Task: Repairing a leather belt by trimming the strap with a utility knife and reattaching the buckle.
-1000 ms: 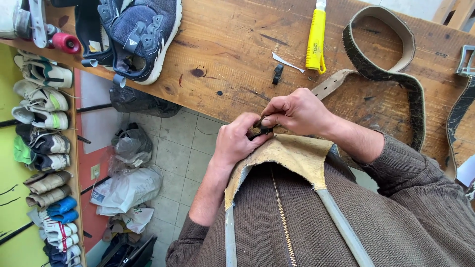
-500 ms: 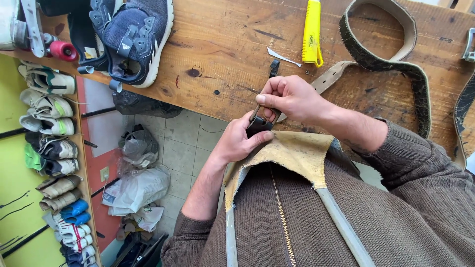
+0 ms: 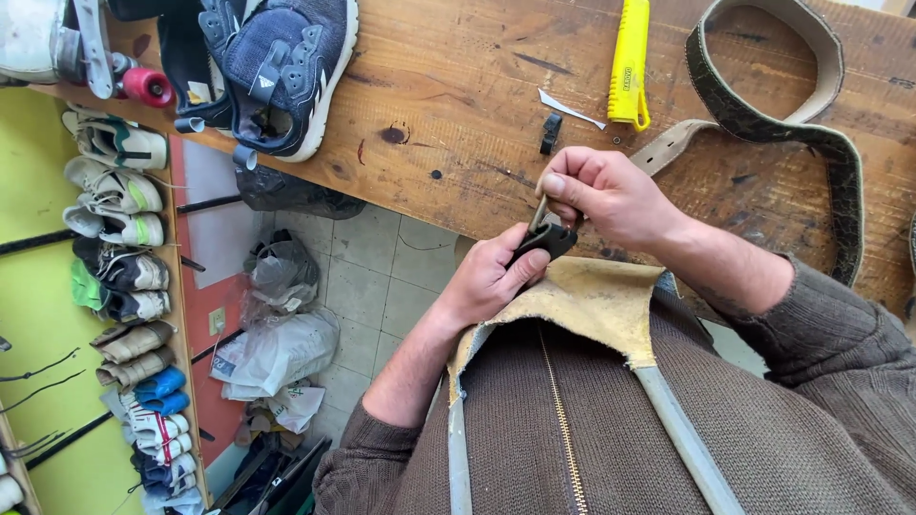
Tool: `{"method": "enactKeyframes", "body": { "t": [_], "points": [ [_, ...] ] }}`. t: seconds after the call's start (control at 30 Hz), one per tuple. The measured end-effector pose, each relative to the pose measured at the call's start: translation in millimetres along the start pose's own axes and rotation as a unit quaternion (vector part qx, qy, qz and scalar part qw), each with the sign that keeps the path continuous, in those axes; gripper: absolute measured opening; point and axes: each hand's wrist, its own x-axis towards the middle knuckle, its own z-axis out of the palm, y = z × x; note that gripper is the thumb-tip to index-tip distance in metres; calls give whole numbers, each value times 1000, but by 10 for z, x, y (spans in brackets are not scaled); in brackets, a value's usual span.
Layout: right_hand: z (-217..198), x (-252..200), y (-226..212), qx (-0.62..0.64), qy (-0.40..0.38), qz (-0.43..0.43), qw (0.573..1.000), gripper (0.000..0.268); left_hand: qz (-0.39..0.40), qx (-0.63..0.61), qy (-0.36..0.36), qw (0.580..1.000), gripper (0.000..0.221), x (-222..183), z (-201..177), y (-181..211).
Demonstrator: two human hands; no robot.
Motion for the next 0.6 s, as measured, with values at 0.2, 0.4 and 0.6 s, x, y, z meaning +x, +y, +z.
{"method": "enactKeyframes", "body": {
  "t": [0.2, 0.4, 0.6],
  "points": [
    [70, -165, -30, 40, 62, -11, 997, 25, 47, 109, 82, 989, 31, -39, 77, -75],
    [143, -208, 0, 81, 129, -6, 988, 24, 38, 114, 107, 987, 29, -58, 108, 18],
    [93, -233, 32, 56, 151, -8, 987, 24, 30, 100, 104, 989, 30, -73, 123, 23]
  ]
}}
